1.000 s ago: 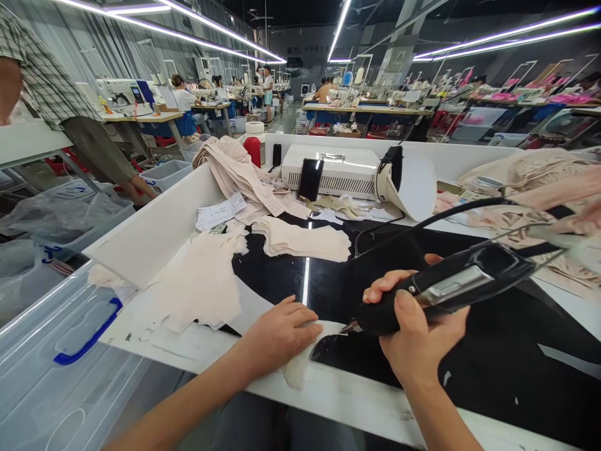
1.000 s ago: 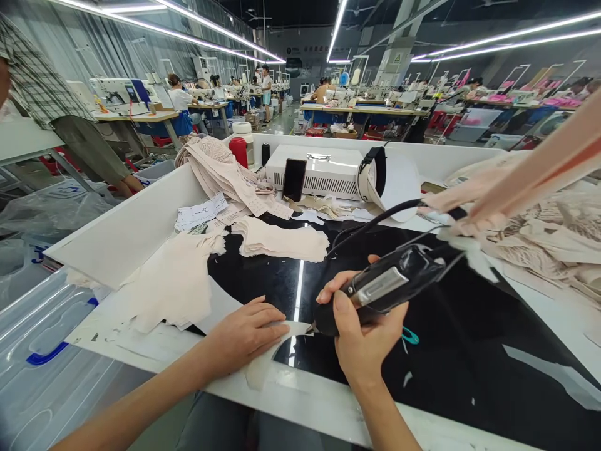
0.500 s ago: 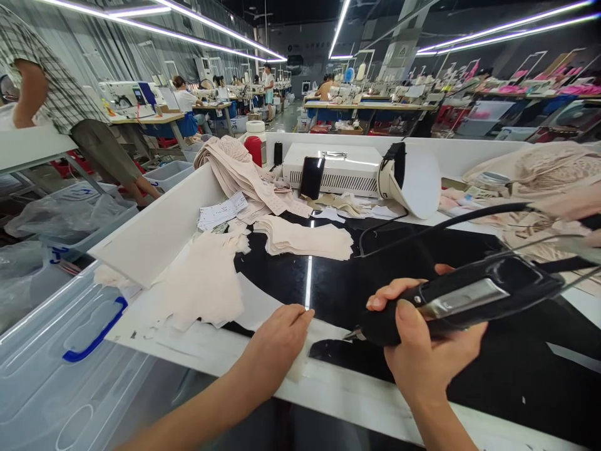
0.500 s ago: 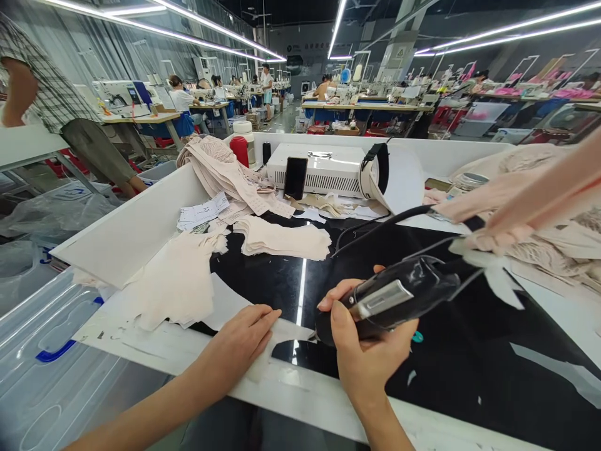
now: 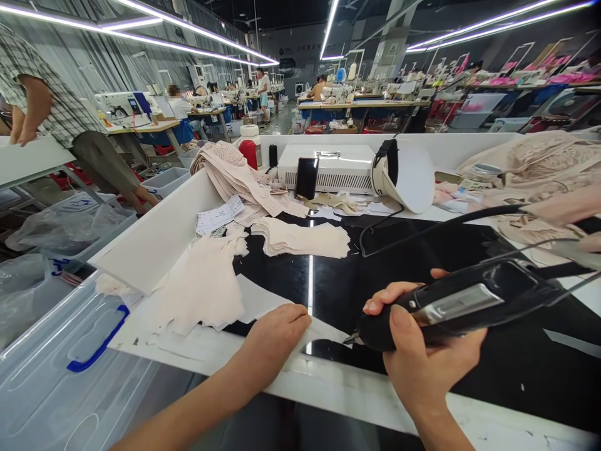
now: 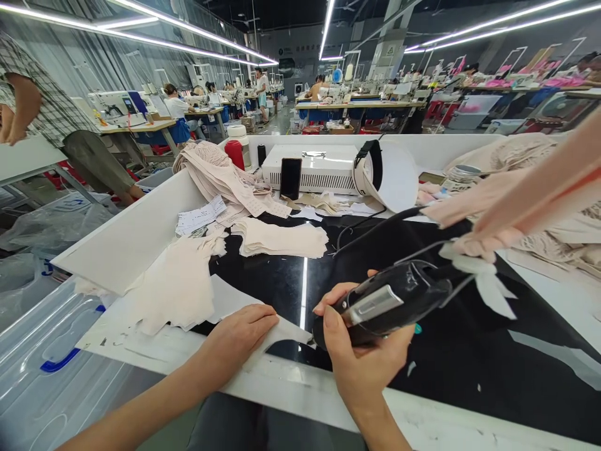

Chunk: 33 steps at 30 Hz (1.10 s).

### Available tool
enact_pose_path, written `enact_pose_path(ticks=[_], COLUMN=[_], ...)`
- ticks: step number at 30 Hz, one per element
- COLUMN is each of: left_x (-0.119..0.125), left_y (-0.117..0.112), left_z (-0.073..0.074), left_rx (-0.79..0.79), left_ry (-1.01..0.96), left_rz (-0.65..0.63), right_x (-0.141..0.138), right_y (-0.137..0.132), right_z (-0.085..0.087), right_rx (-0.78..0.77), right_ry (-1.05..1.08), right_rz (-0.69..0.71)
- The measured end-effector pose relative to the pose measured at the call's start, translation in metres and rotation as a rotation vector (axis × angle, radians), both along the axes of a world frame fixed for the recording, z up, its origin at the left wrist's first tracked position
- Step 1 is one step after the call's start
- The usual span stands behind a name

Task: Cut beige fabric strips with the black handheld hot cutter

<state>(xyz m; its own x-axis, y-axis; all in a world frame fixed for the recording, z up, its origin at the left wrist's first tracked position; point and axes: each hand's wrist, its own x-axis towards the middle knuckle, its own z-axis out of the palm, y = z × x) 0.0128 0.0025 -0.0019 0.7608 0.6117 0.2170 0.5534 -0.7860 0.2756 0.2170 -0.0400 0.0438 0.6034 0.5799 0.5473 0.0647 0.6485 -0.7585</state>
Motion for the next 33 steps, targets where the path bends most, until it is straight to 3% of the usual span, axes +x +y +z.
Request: enact_pose_path(ticks=[8,16,28,33], left_x=[-0.004,0.001,0.01,0.012], left_y=[0.004,-0.005,-0.035,-0.04], left_z=[0.007,0.016,-0.011,-0.016], left_rx=[0.166,0.06,0.321,0.363], left_ry=[0.163,0.238,0.215,0.207], left_rz=[-0.165,-0.073,-0.039,-0.013], right_x=[-0.004,-0.008,-0.008,-0.004], right_y=[-0.004,-0.007,-0.01,0.004], right_z=[-0.001,-0.002,-0.002,0.004], right_rx=[0.0,0.018,0.006,0.023], right_ry=[-0.032,-0.027,-0.001,0.035], right_rz=[0.002,0.014,0.014,-0.015])
